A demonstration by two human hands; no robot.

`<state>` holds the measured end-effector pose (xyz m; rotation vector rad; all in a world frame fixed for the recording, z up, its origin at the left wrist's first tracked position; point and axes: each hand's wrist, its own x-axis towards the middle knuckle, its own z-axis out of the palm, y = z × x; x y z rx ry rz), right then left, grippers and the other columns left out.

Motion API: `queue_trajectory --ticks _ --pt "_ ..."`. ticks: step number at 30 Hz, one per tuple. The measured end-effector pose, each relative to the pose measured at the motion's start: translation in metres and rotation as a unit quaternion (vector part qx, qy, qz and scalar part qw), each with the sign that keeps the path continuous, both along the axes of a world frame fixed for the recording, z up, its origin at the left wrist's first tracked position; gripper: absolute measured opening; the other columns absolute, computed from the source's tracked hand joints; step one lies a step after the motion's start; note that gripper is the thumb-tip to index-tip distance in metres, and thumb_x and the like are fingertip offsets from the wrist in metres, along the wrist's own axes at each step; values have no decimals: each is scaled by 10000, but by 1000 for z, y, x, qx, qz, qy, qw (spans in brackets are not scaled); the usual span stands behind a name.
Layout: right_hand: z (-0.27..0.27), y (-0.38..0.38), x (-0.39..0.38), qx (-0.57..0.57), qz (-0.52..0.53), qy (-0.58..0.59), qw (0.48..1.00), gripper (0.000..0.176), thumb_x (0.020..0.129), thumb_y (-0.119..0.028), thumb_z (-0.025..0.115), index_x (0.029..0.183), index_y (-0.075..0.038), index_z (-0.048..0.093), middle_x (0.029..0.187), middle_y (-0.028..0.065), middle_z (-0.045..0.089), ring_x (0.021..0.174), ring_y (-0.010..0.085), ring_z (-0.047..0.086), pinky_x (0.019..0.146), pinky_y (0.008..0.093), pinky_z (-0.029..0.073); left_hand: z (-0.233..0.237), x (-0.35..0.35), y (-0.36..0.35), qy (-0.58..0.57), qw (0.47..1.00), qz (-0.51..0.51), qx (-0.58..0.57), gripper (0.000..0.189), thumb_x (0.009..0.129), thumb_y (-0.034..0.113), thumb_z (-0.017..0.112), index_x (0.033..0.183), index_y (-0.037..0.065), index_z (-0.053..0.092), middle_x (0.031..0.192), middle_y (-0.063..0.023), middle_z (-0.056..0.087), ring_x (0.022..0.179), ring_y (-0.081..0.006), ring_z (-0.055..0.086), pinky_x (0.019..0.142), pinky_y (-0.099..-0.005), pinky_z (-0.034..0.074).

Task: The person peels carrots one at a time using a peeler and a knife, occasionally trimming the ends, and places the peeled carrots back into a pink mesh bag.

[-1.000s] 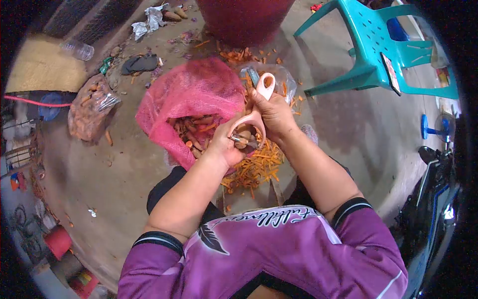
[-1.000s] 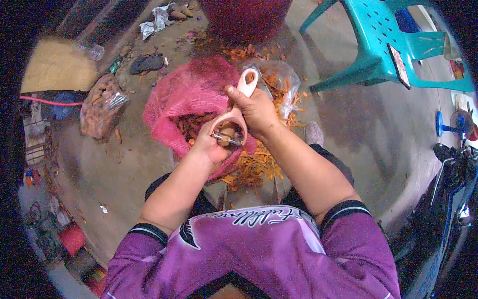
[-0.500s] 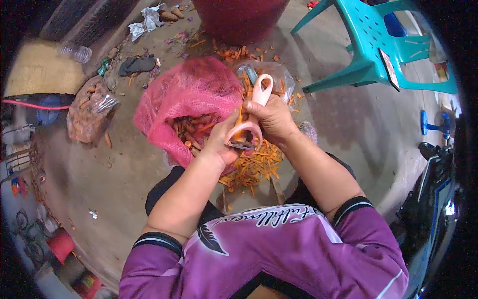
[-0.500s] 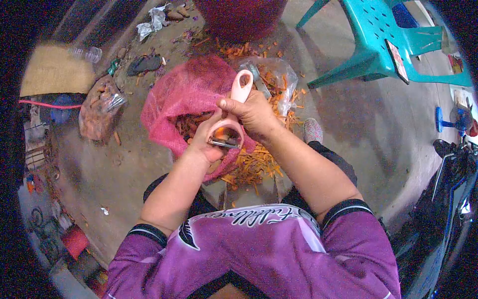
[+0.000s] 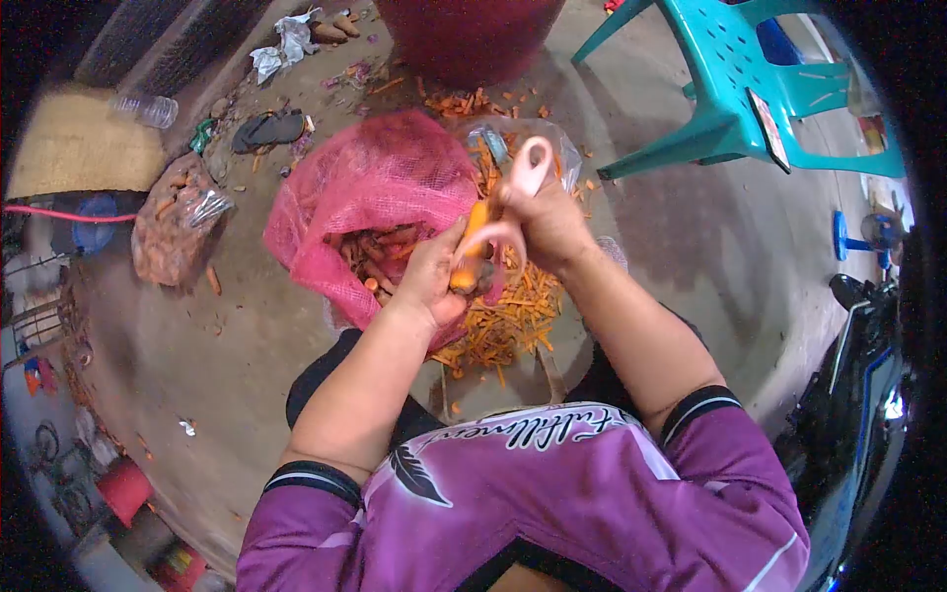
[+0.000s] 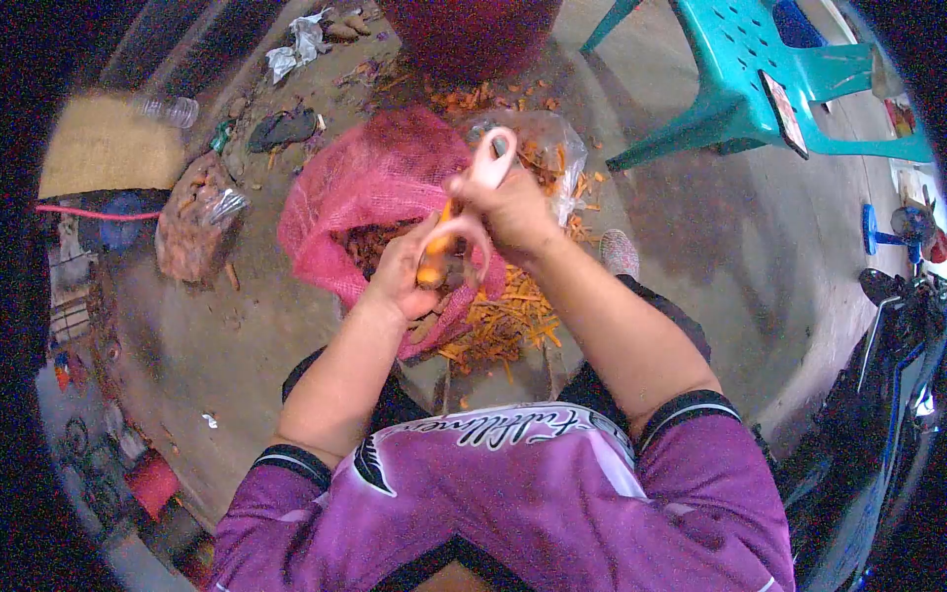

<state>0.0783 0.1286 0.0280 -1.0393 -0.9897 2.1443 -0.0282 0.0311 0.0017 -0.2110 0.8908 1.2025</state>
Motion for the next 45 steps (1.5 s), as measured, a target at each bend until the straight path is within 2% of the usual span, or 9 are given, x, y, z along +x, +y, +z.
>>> queue_trajectory --ticks 2,11,18,21,27,35,37,42,45 --pt "-6 -6 1 39 93 20 995 263 693 -200 683 817 -53 504 691 36 525 608 149 516 566 274 443 -8 1 -3 -19 1000 -6 10 285 848 335 424 978 101 520 827 -58 569 741 -149 576 532 -276 441" --pt "-26 53 19 45 -193 -106 974 190 753 -180 617 777 -17 521 681 58 527 610 153 525 551 274 445 15 9 -4 23 996 -84 20 317 860 381 415 950 99 530 738 -24 549 574 -120 521 450 -253 416" --pt "-5 -3 8 37 98 33 994 229 680 -212 692 738 -34 560 681 26 557 591 120 517 554 265 436 24 12 7 33 999 25 -15 329 851 379 434 991 94 520 798 -48 559 612 -144 546 521 -282 455" --pt "1 0 8 35 88 -2 996 215 675 -193 692 739 -34 562 678 28 563 592 119 522 554 260 436 13 10 -3 27 999 -27 28 347 835 389 459 995 87 514 755 -42 540 616 -148 543 516 -296 458" --pt "-27 58 23 28 -213 -73 974 156 761 -142 595 771 -23 495 696 66 526 608 153 522 539 279 451 14 10 -3 -77 990 -100 62 357 847 379 438 1008 67 506 679 -18 495 569 -114 494 467 -263 421" --pt "-1 -6 5 41 66 7 997 261 703 -221 666 795 -24 521 684 47 532 608 148 516 551 261 432 23 14 5 30 997 57 -29 348 841 361 452 988 53 522 742 -35 538 649 -146 551 548 -287 468" --pt "-5 -2 5 2 72 -11 997 269 695 -228 676 781 -25 522 682 48 535 611 146 518 547 258 431 10 7 -5 32 999 -14 20 351 838 365 457 975 49 519 749 -38 540 653 -147 551 539 -282 467" --pt "-27 50 18 42 -201 -103 973 231 733 -180 635 806 -1 509 717 64 529 624 145 525 549 276 447 10 8 -7 -85 993 -73 45 309 851 333 436 943 50 519 742 -47 538 599 -138 526 479 -251 443" --pt "-18 39 16 -5 -134 -75 988 187 736 -131 620 809 -5 502 730 56 524 637 146 525 561 276 448 8 4 -4 -72 997 -35 13 280 854 298 430 947 51 522 734 -45 536 586 -131 520 485 -238 436"
